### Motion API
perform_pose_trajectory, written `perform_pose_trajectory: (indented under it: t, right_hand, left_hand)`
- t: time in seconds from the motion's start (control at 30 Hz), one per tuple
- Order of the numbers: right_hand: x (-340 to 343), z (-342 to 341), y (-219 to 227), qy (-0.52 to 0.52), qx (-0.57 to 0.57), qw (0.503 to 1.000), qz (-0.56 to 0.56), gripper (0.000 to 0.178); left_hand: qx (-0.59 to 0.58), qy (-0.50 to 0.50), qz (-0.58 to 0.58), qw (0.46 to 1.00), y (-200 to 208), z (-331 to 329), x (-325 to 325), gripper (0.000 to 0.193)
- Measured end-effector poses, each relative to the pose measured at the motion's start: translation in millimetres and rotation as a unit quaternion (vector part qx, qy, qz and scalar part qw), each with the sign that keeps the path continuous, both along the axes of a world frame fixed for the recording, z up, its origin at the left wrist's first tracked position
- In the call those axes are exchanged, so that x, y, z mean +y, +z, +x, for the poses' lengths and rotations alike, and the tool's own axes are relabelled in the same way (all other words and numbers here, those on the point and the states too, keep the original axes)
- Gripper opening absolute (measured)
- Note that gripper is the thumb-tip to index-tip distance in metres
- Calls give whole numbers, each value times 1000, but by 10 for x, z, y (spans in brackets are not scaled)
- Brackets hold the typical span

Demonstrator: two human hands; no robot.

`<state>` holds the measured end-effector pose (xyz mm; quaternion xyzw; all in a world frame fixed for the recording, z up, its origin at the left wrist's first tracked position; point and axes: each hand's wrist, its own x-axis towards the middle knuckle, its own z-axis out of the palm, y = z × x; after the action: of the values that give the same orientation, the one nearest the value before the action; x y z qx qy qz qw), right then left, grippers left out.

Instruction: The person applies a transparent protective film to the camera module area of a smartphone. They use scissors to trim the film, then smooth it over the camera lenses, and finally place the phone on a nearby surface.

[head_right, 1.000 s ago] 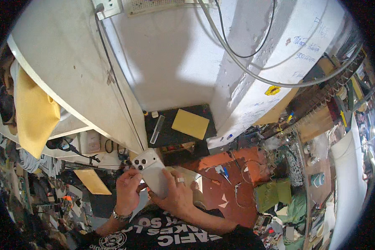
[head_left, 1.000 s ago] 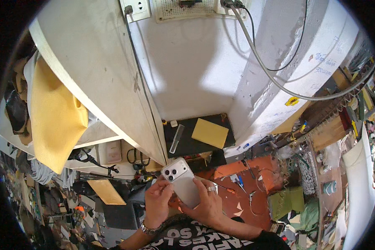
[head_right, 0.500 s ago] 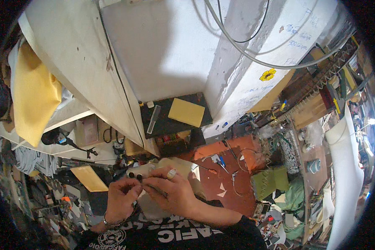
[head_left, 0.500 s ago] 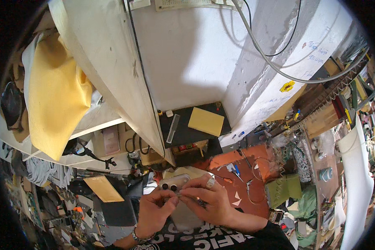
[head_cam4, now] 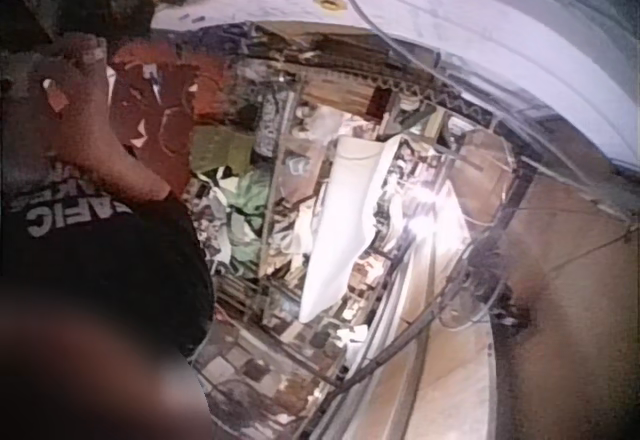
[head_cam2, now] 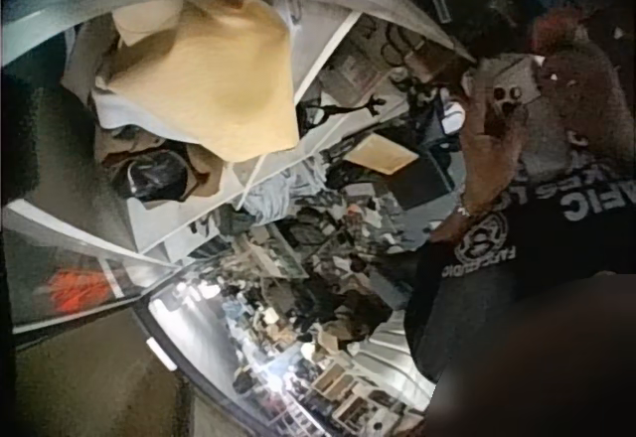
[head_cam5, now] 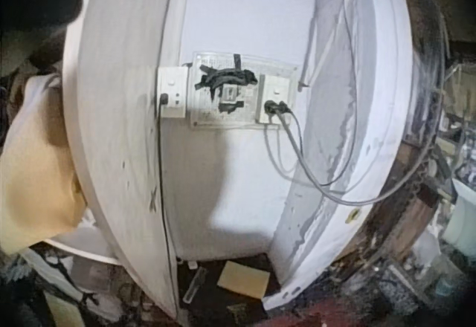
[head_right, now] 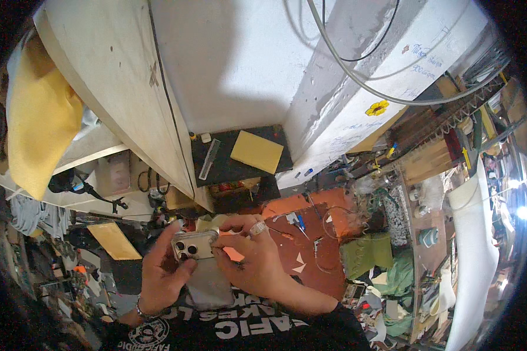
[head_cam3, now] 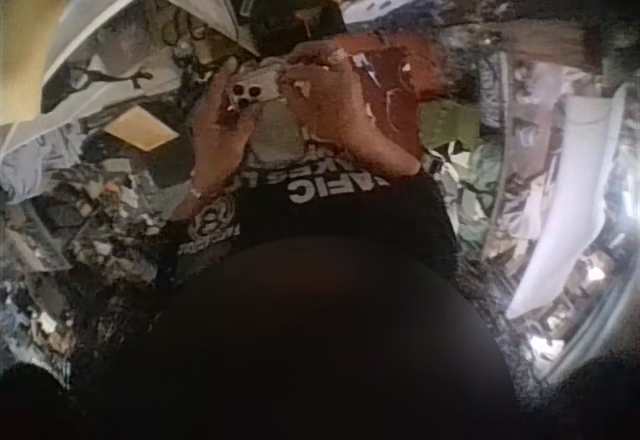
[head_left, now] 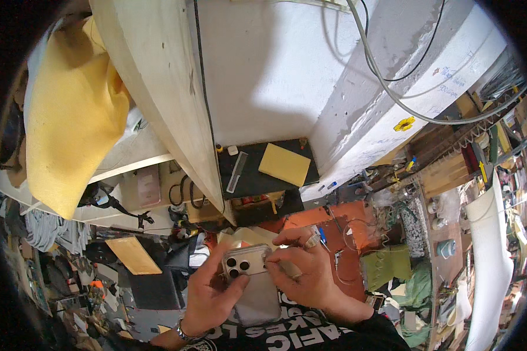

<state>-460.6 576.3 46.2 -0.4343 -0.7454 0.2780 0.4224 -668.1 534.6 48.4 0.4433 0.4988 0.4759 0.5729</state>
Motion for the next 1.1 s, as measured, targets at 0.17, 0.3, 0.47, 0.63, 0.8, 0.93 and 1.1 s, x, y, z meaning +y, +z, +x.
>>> perform_pose_trajectory:
  t: [0.17, 0.3, 0.47, 0.63, 0.8, 0.93, 1.1]
  right_hand:
    - [11, 2, 21, -3, 6, 1000, -13, 23]
    - [20, -13, 34, -3, 14, 1000, -26, 23]
    - [5, -5, 69, 17, 98, 980, -173, 30]
    - [18, 8, 58, 52, 178, 950, -253, 32]
    - [-6, 32, 55, 56, 204, 935, -284, 31]
    - [-21, 44, 56, 65, 213, 936, -271, 31]
    - [-50, 63, 52, 65, 226, 928, -288, 33]
  left_hand:
    - [2, -47, -43, 998, 59, -60, 30, 76]
    - [38, -82, -43, 995, 57, -128, 30, 74]
    - [4, -84, -22, 996, 80, -119, 13, 74]
    - [8, -94, -48, 994, 147, -127, 2, 76]
    - [2, -109, -47, 993, 164, -141, -8, 77]
    - [-7, -104, -55, 993, 164, -133, -16, 77]
    - [-20, -103, -70, 992, 191, -123, -36, 76]
